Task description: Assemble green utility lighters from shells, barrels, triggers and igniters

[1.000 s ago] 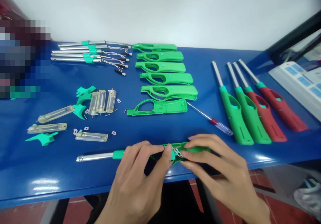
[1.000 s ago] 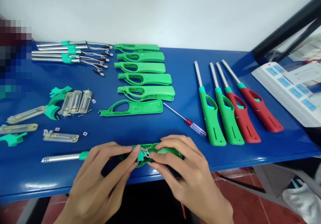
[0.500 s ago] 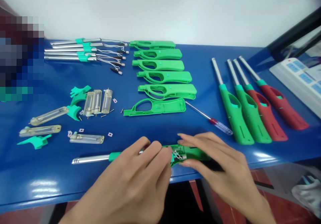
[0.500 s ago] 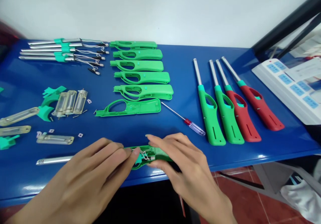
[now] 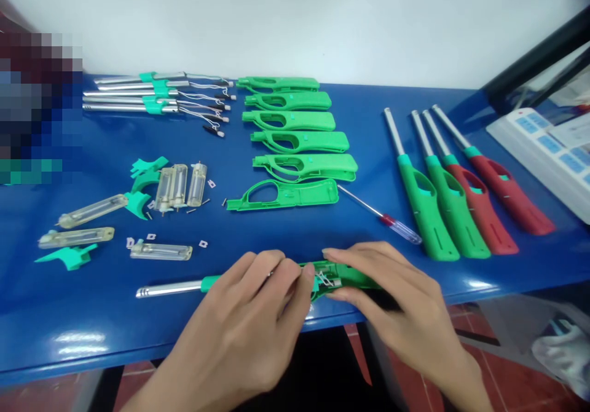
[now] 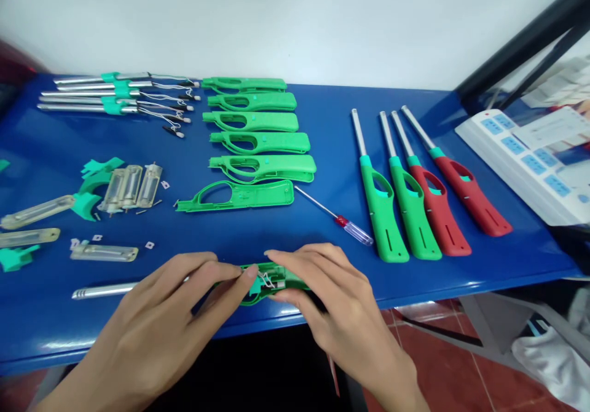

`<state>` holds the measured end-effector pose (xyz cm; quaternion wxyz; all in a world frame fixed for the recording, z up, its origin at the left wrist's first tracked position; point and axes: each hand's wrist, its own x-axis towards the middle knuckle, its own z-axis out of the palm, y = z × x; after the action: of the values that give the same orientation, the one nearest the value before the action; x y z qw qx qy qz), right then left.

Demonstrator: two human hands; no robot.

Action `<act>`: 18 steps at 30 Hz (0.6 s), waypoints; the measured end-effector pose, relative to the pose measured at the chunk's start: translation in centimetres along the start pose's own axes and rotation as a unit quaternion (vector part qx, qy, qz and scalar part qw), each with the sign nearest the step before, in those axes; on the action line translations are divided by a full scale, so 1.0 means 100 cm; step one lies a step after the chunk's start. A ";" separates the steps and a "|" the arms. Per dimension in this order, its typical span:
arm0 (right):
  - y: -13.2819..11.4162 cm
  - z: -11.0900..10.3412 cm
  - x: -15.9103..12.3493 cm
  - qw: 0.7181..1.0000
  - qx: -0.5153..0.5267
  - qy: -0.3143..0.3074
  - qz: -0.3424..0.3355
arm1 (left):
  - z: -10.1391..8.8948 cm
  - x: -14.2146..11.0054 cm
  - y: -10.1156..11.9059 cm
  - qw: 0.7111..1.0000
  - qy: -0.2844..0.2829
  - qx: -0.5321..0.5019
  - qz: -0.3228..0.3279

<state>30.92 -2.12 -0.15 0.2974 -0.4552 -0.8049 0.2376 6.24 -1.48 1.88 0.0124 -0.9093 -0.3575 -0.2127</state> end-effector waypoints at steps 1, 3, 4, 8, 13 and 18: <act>0.000 0.000 0.000 1.000 -0.001 -0.002 0.001 | 0.001 -0.006 0.000 1.000 -0.004 -0.003 -0.018; 0.000 0.000 0.001 1.000 0.002 -0.003 0.010 | 0.002 -0.019 -0.002 0.998 -0.012 -0.008 -0.066; 0.000 0.000 0.001 1.000 0.006 -0.002 0.014 | 0.001 -0.025 -0.002 0.996 -0.011 -0.010 -0.088; -0.001 -0.001 0.003 1.000 0.017 0.000 0.004 | -0.004 -0.044 -0.003 0.988 0.031 -0.025 -0.150; -0.003 -0.003 0.005 1.000 0.020 -0.008 0.007 | -0.005 -0.051 -0.003 0.987 0.016 -0.046 -0.154; -0.005 -0.009 0.007 0.999 0.021 -0.036 0.021 | 0.001 -0.051 -0.002 0.986 0.039 -0.061 -0.150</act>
<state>30.96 -1.63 1.00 0.2729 -0.4567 -0.8001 0.2771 2.81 -4.64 -0.25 -0.0610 -0.8353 -0.4758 -0.2685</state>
